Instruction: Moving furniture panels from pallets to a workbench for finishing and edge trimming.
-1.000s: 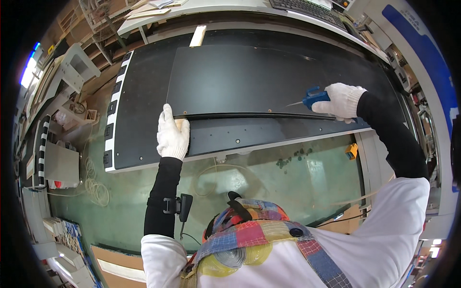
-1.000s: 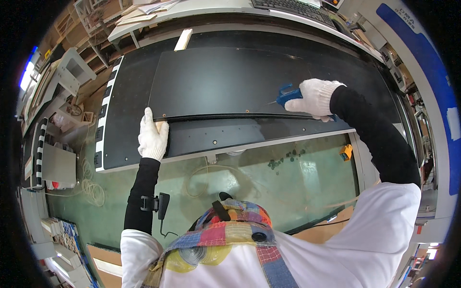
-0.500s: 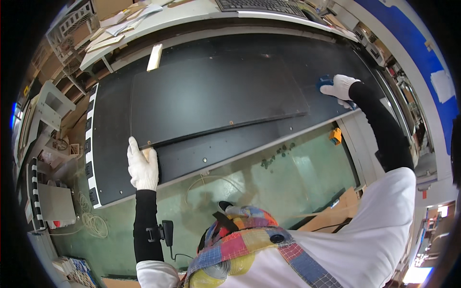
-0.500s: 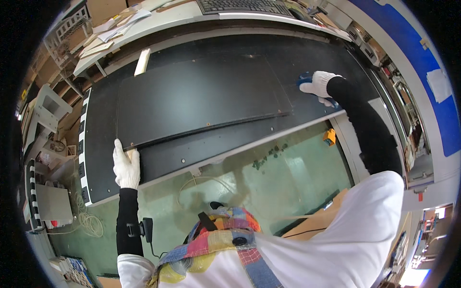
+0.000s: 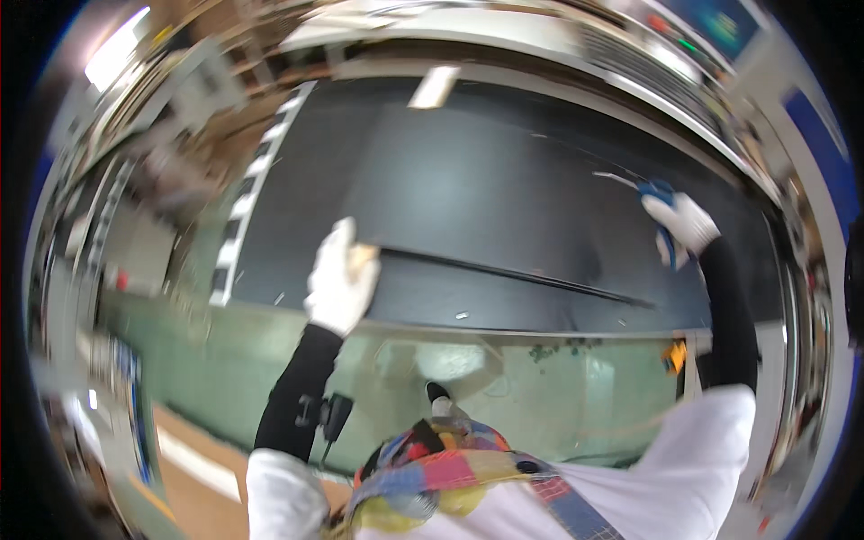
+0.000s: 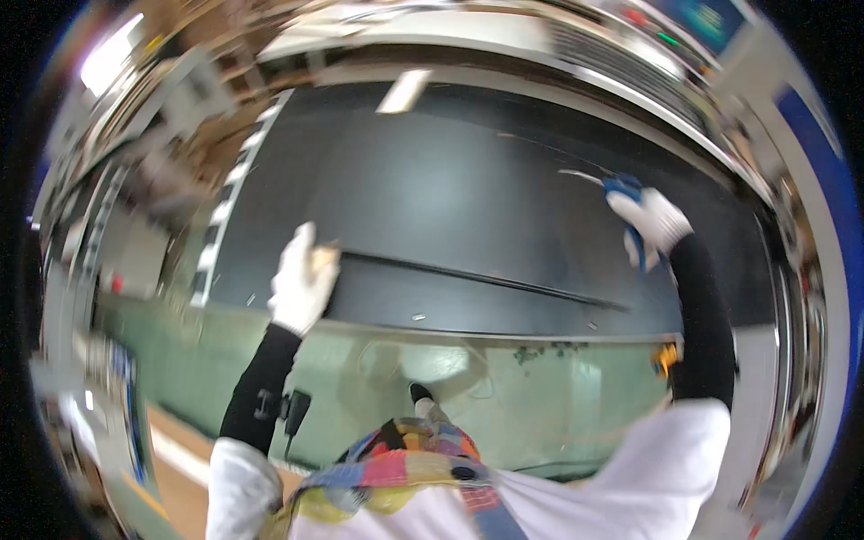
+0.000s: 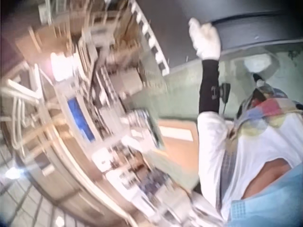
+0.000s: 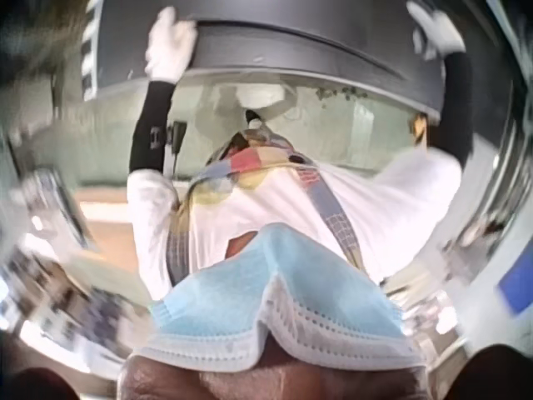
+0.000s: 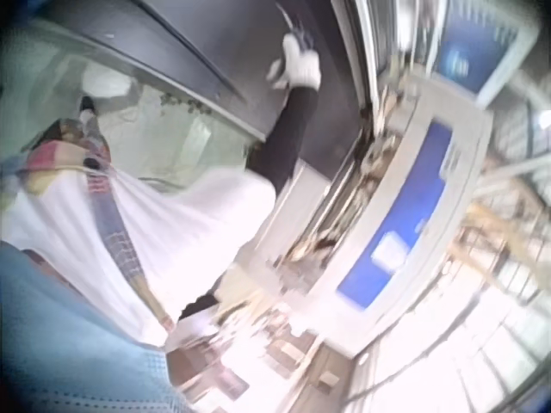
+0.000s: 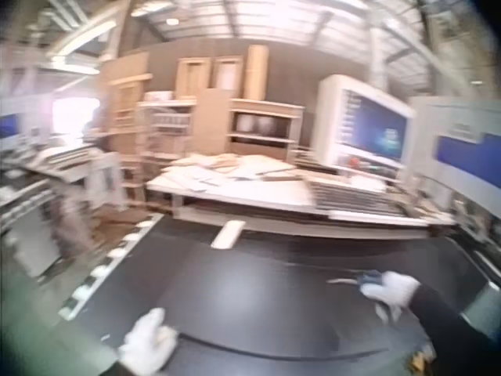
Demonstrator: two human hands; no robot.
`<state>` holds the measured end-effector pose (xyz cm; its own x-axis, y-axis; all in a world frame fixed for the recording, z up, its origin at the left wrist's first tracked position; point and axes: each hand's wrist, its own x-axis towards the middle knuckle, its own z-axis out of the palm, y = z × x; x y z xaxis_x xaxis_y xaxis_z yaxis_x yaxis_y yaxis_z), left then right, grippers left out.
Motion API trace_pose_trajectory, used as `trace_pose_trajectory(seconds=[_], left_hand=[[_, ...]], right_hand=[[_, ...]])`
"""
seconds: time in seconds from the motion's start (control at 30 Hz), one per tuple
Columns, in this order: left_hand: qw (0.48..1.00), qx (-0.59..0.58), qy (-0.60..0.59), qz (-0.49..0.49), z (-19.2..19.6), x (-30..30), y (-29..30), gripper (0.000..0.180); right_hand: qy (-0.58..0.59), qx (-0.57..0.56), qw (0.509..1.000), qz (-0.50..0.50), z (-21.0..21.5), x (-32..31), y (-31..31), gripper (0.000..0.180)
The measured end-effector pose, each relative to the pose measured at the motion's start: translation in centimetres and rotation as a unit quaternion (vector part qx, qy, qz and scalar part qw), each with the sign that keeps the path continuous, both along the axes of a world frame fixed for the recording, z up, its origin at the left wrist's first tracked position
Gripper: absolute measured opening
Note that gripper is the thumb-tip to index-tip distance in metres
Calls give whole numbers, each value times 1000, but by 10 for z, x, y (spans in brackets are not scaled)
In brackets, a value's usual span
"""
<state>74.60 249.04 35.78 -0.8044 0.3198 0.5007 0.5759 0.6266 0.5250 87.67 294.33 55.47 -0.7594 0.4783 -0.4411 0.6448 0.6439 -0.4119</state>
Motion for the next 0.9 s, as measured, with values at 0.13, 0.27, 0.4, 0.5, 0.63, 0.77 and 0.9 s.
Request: trace_pose_trajectory(seconds=[0.13, 0.27, 0.4, 0.5, 0.63, 0.77, 0.9], left_hand=[[998, -47, -47, 14, -1, 35, -47, 60], [985, -18, -172, 18, 6, 96, -105, 56], [962, -44, -260, 69, -34, 178, -210, 51], [903, -28, -381, 197, -51, 213, -284, 47], [852, 8, -409, 328, -100, 274, -399, 44], [809, 13, -452, 375, -103, 298, -490, 43], [824, 16, -443, 353, -101, 249, -575, 45]], right_hand=[[103, -328, 926, 155, -22, 11, -145, 44], [137, -358, 898, 215, -65, -17, -257, 37], [242, -370, 876, 195, -87, -55, -370, 26], [239, -348, 870, 254, -114, -71, -389, 24], [186, -280, 905, 260, -124, -65, -432, 26], [662, 162, 731, 46, -61, -76, -534, 27], [638, 99, 720, 256, -54, -120, -647, 21]])
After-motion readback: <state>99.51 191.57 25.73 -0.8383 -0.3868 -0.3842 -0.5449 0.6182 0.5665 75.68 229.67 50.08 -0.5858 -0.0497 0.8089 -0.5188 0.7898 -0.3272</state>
